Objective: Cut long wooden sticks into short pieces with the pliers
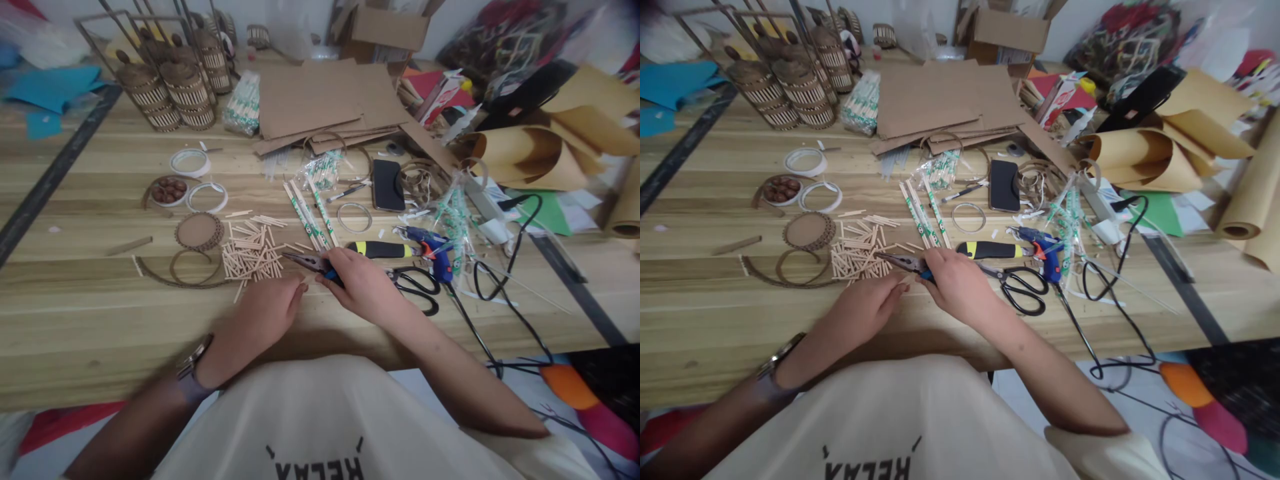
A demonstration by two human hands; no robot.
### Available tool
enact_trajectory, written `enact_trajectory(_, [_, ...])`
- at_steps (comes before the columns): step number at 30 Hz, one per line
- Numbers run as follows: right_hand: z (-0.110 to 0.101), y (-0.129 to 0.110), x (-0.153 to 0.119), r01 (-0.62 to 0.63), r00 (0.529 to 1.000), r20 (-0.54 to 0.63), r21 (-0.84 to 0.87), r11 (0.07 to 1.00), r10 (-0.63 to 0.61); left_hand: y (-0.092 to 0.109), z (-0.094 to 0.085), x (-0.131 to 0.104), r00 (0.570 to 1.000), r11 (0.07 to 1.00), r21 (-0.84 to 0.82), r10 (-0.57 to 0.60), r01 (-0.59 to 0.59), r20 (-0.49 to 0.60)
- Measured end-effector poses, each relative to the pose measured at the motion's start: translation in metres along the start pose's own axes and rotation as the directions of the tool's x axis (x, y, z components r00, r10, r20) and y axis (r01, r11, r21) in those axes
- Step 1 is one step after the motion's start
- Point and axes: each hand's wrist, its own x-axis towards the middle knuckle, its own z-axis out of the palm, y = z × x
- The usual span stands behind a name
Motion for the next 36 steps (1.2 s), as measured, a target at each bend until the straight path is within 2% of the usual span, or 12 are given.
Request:
enact_trajectory(6, [0.0, -0.006, -0.001, -0.151, 0.981, 0.107, -0.103, 0.983, 0.161, 0.006, 0.006, 0.004, 1.0, 0.978, 0.208, 0.006, -0.006, -0.002])
enact_trajectory(11, [0.01, -0.016, 0.008, -0.235, 0.967, 0.062, -0.161, 0.959, 0.247, 0.016, 0.005, 0.006, 0.998, 0.96, 0.273, -0.067, 0.069, -0.014])
enact_trajectory(14, [0.009, -0.006, 0.011, -0.207, 0.977, 0.045, -0.057, 0.977, 0.21, 0.005, -0.001, 0.005, 0.996, 0.994, 0.066, -0.085, 0.087, -0.03])
enact_trajectory(16, [0.002, 0.007, 0.01, -0.188, 0.982, 0.041, 0.078, 0.979, 0.186, -0.007, -0.005, 0.003, 0.999, 0.958, -0.287, 0.007, 0.005, 0.038])
enact_trajectory(17, [-0.002, 0.013, 0.008, -0.187, 0.982, 0.022, 0.146, 0.971, 0.186, -0.013, -0.007, 0.003, 0.994, 0.865, -0.501, 0.068, -0.015, 0.087])
enact_trajectory(18, [-0.007, 0.018, 0.005, -0.177, 0.984, 0.005, 0.203, 0.963, 0.18, -0.017, -0.007, 0.003, 0.993, 0.747, -0.664, 0.067, 0.017, 0.101])
enact_trajectory(20, [-0.016, 0.022, 0.0, -0.098, 0.995, -0.001, 0.277, 0.956, 0.102, -0.021, -0.005, 0.005, 0.995, 0.585, -0.805, -0.054, 0.097, 0.081])
enact_trajectory(22, [-0.022, 0.017, -0.004, 0.027, 0.996, 0.068, 0.307, 0.951, -0.05, -0.017, 0.0, 0.008, 0.985, 0.517, -0.84, -0.138, 0.163, 0.106])
enact_trajectory(25, [-0.02, 0.002, -0.005, 0.141, 0.961, 0.188, 0.305, 0.942, -0.205, -0.005, 0.01, 0.012, 0.982, 0.489, -0.851, -0.105, 0.19, 0.159])
enact_trajectory(29, [-0.007, -0.005, -0.002, 0.085, 0.985, 0.135, 0.183, 0.979, -0.111, 0.001, 0.02, 0.011, 0.986, 0.583, -0.795, -0.085, 0.168, 0.146])
enact_trajectory(32, [0.003, -0.001, 0.0, 0.026, 0.998, 0.051, 0.168, 0.985, -0.035, -0.002, 0.024, 0.01, 0.98, 0.474, -0.858, -0.076, 0.199, 0.186])
enact_trajectory(36, [0.013, 0.0, -0.002, -0.045, 0.994, -0.079, 0.29, 0.956, 0.071, -0.005, 0.026, 0.008, 0.973, 0.315, -0.921, -0.07, 0.229, 0.218])
